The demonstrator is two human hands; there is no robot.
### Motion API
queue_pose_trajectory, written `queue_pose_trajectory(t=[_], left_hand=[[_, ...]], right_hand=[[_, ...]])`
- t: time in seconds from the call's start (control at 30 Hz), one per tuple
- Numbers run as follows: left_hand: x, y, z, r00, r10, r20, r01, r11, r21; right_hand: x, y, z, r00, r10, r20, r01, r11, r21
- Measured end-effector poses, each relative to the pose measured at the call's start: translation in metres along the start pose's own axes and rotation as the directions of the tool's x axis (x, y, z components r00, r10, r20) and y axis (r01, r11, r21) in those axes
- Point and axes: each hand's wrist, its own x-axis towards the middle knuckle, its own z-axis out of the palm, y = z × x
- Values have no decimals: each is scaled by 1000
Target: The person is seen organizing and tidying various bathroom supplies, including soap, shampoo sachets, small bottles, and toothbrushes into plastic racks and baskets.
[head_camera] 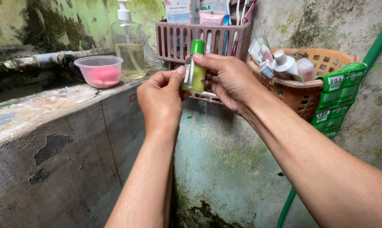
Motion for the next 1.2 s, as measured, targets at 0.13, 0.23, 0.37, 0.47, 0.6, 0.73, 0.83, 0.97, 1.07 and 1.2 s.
queue_pose_trajectory(t=[0.13,0.23,0.37,0.47,0.6,0.73,0.83,0.97,1.07,1.2], left_hand=[[-13,18,3,971,204,-124,-142,910,389],[-9,10,3,995,50,-84,-17,937,350],[32,-66,-3,992,120,-31,-109,966,235],[35,-25,11,997,12,80,-7,998,-59],[43,-14,33,882,-203,426,229,973,-8],[31,-14,29,840,-155,521,198,980,-28],[28,-19,35,833,-86,546,194,970,-144],[29,-14,48,861,-40,507,110,988,-109],[34,-9,55,865,-71,496,110,993,-51],[47,-16,63,805,44,591,-13,998,-57]], right_hand=[[-4,-4,7,998,10,-54,-5,996,93],[-7,-13,13,1000,8,-1,-7,947,321],[3,-24,7,996,-32,-79,47,980,193],[13,-24,4,990,-77,-114,58,985,-165],[8,-26,6,975,-99,-199,33,950,-310],[14,-27,-11,959,-184,-215,56,869,-492],[30,-31,-30,923,-375,-87,260,774,-578],[38,-50,-29,890,-440,-118,267,714,-647],[41,-67,-21,901,-379,-210,140,713,-687],[44,-82,-29,931,-303,-203,80,712,-698]])
